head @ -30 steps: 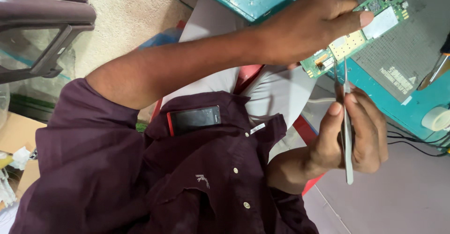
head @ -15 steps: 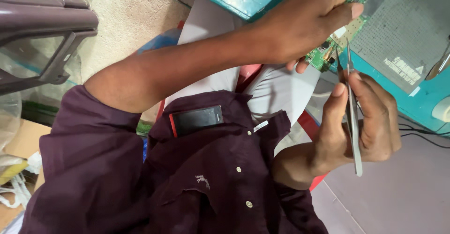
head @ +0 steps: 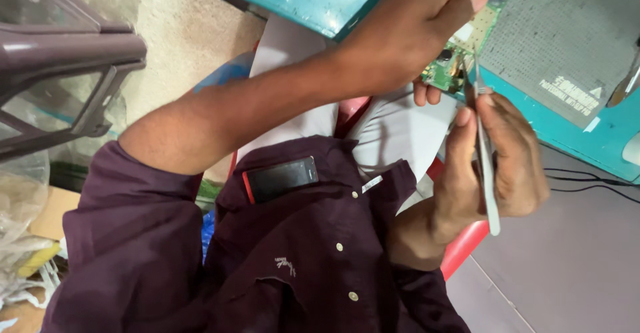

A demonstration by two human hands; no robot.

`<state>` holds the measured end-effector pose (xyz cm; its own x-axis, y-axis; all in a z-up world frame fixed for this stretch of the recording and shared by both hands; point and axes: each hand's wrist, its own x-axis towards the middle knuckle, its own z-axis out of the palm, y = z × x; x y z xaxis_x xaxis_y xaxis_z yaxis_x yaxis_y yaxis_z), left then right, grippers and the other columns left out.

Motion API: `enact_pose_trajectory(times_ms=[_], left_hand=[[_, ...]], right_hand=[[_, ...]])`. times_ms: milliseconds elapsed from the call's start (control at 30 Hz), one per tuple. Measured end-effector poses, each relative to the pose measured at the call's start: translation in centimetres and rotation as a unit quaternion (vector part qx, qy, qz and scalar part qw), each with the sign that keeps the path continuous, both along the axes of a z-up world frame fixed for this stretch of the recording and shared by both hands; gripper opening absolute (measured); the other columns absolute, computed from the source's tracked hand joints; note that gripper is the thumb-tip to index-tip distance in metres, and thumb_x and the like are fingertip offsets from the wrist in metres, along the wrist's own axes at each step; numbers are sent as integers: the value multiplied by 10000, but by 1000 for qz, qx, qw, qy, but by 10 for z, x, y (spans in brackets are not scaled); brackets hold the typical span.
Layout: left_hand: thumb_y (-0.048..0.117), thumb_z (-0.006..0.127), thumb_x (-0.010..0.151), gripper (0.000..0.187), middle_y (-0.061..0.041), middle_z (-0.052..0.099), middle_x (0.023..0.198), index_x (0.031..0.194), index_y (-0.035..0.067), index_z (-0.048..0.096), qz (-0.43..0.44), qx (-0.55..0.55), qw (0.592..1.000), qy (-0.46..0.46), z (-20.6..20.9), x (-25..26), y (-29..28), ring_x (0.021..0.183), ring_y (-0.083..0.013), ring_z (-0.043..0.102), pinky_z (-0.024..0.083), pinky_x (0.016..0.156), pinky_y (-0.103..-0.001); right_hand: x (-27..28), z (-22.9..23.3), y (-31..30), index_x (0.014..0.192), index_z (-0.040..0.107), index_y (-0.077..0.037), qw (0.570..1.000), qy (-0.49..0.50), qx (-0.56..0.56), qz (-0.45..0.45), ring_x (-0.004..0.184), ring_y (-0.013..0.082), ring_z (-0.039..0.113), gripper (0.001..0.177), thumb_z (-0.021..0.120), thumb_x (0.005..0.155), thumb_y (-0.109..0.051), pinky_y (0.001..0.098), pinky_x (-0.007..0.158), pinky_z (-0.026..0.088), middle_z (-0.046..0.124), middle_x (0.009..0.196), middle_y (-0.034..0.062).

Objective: The person sits at a workbench and uses tweezers to manipulate components on a small green circuit board. They carefully adjust and reposition small parts on the board's surface throughout the video.

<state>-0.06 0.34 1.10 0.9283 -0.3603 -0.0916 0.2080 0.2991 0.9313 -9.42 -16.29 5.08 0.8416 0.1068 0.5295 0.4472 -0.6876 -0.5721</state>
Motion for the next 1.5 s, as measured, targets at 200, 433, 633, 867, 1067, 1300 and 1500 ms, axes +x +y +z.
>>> enact_pose_trajectory(times_ms=[200, 433, 633, 867, 1067, 1300, 1500], left_hand=[[305, 449, 1092, 382, -89, 694, 605, 1074, -51, 585, 14, 14, 1000, 24, 1, -1, -6, 443, -160, 723, 587, 370, -291], [285, 448, 1084, 398, -127, 713, 617, 969, -73, 581, 38, -9, 997, 67, 15, 17, -28, 432, -195, 699, 566, 371, -318], [322, 445, 1077, 414, -121, 696, 583, 964, -39, 612, 24, 78, 996, 48, 30, 28, -56, 414, -174, 685, 544, 383, -295], [316, 460, 1085, 402, -110, 683, 618, 974, -49, 587, 0, 64, 997, 47, 27, 39, -84, 447, -174, 679, 543, 384, -309], [309, 430, 1108, 390, -115, 688, 673, 974, -32, 561, 12, 12, 999, 41, 21, 40, -85, 494, -177, 683, 554, 411, -314], [268, 441, 1077, 361, -120, 640, 602, 958, -50, 565, 45, 10, 996, 77, 20, 42, -81, 429, -194, 651, 541, 386, -325], [276, 490, 1062, 396, -52, 522, 583, 915, -76, 596, 85, 52, 993, 65, 11, 42, -85, 415, -179, 623, 550, 374, -336]], right_hand=[[-3, -1, 10, 1192, 704, 44, 999, 12, 19, -24, 1085, 290, 760, 195, 781, 1040, 140, 338, 979, 619, 736, 1174, 208], [7, 3, 4, 1189, 700, 51, 999, -4, 24, -24, 1176, 315, 739, 176, 746, 1057, 157, 371, 1053, 611, 734, 1140, 204], [19, 6, -15, 1170, 702, 59, 995, -28, 71, -58, 1126, 309, 751, 177, 747, 1024, 149, 360, 1012, 616, 738, 1148, 218], [28, 18, -47, 1181, 726, 47, 987, 30, 108, -112, 969, 234, 777, 224, 815, 983, 102, 272, 880, 603, 763, 1125, 201], [36, 20, -49, 1157, 734, 37, 992, 23, 70, -99, 968, 231, 786, 207, 825, 980, 93, 283, 860, 629, 767, 1107, 190], [40, 12, -31, 1115, 718, 58, 993, -41, 74, -83, 1128, 313, 765, 192, 804, 957, 126, 340, 945, 628, 745, 1147, 219], [36, 4, -25, 1069, 719, 59, 991, -67, 60, -96, 1119, 327, 760, 177, 809, 934, 131, 395, 991, 625, 748, 1108, 214]])
